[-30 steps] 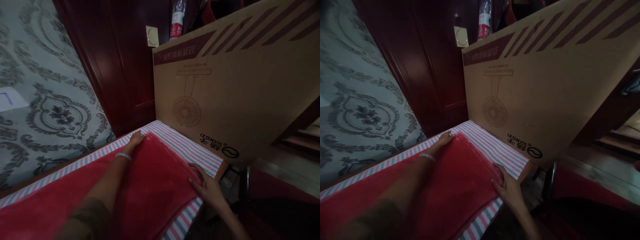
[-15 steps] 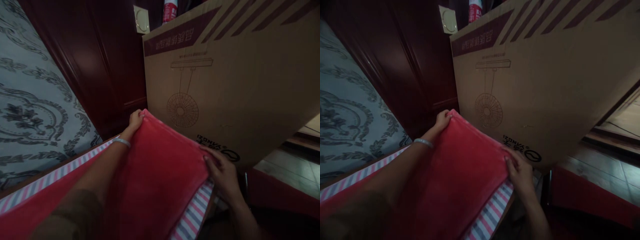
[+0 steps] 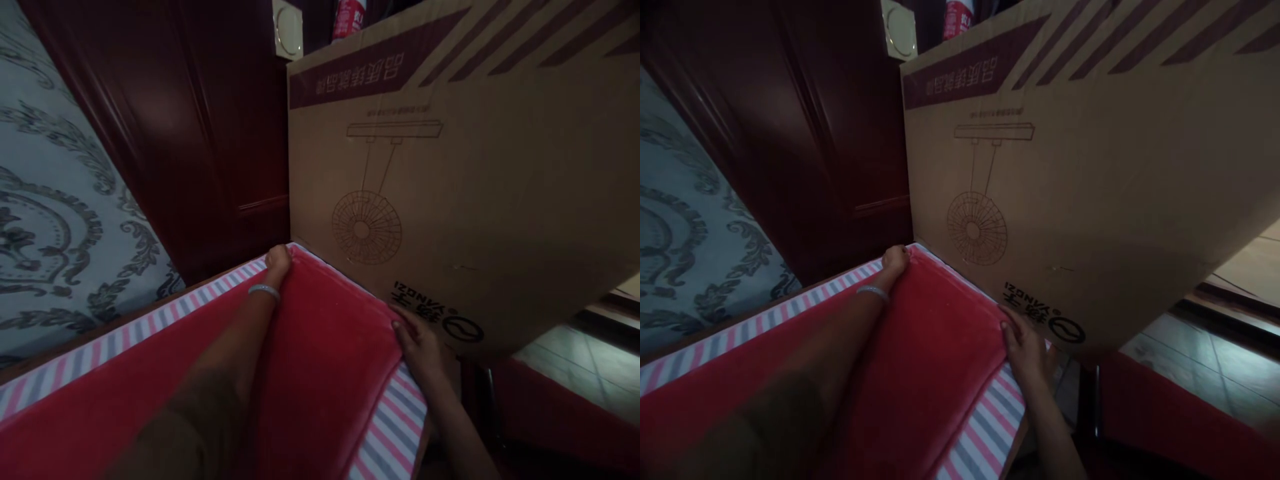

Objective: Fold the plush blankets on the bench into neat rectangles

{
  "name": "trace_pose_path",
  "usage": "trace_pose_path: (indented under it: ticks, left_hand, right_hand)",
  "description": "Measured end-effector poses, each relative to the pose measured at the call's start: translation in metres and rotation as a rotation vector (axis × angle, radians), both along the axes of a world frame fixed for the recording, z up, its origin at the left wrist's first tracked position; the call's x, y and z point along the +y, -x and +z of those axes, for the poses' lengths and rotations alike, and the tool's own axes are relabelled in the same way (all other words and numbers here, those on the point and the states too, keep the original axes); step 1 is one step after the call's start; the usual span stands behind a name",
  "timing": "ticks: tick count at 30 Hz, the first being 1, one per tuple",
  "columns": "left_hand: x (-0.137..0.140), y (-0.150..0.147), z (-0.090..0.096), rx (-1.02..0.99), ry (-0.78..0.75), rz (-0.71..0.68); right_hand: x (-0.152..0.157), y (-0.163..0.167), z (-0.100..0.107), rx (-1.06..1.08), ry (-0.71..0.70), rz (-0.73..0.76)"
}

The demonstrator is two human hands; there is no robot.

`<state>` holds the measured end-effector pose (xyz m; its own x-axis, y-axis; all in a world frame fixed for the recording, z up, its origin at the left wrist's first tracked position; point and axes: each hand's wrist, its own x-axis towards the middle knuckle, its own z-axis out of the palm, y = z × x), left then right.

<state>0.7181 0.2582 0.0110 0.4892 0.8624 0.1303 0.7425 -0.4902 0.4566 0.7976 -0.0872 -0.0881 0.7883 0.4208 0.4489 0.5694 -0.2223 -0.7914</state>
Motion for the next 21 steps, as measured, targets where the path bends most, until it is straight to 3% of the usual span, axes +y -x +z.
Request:
trace_pose_path:
  ticks: [5, 9, 12, 16, 21]
  left_hand:
    - [-0.002, 0.034, 0.018, -0.021, 0.078, -0.218]
    - [-0.017, 0.101, 0.036, 0.052, 0.128, -0.372]
    - [-0.042, 0.181, 0.046, 0.102, 0.14, -0.459]
    - [-0.102, 0.318, 0.052, 0.1, 0.013, -0.547]
    - [-0.206, 0.477, 0.036, -0.013, -0.146, -0.142]
  right_hand:
    - [-0.005, -0.002, 0.001, 0.063, -0.007, 0.011]
    - [-0.008, 0.002, 0.006, 0.128, 0.015, -0.013]
    - [-0.011, 0.003, 0.011, 0.154, 0.045, -0.044]
    - [-0.012, 0.004, 0.015, 0.155, 0.099, -0.091]
    - [-0.01, 0.014, 0.028, 0.208, 0.105, -0.121]
